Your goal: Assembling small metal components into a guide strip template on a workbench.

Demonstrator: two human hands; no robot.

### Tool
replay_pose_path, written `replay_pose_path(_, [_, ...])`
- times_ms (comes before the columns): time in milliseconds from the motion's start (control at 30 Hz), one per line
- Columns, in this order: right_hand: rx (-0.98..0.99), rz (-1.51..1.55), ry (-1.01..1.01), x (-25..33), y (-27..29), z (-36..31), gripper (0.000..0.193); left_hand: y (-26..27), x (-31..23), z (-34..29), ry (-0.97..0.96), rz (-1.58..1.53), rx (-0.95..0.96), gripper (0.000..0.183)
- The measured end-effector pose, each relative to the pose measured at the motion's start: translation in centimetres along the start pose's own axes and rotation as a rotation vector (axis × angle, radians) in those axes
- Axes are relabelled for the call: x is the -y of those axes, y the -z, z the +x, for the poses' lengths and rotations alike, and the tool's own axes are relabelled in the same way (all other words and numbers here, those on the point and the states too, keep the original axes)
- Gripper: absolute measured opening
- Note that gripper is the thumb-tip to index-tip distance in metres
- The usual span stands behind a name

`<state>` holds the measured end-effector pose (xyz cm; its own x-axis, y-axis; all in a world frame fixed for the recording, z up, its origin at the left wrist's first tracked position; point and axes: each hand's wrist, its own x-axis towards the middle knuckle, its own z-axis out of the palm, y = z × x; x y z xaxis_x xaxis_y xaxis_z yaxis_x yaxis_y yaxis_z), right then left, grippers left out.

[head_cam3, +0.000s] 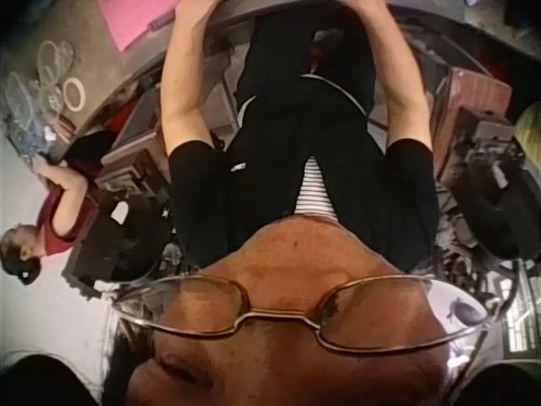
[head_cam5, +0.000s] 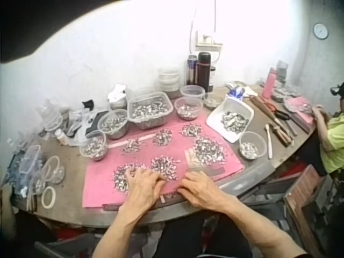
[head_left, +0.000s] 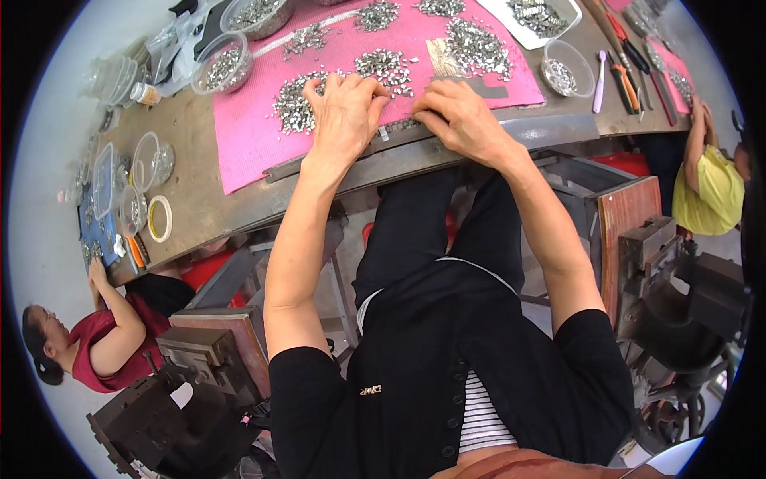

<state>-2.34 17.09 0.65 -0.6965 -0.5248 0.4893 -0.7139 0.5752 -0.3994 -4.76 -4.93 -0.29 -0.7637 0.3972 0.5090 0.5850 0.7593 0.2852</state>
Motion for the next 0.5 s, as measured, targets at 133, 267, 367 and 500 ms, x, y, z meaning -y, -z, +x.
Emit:
replay_pose_path(133, [-0.091,0.024,-0.115,-1.4,-0.4,0.9,0.009,0.5,-1.0,-0.3,-0.005,-0.022,-0.045,0.008])
replay_pose_path(267, [-0.062,0.000,-0.210,-2.1,-1.2,1.6,0.009,1.1,-3.0,-1.4,0.011,-0.108,-0.060,0.009])
replay_pose_path(367, [-0.060,-0.075,-0.171,-2.4,-1.8,1.8,0.010,0.7,-3.8,-2.4,0.021,-0.167,-0.087,0.010])
replay_pose_path(500, [-0.047,-0.030,-0.115,-1.2,-0.9,1.3,0.010,0.2,-4.0,-3.1,0.025,-0.146,-0.126,0.012])
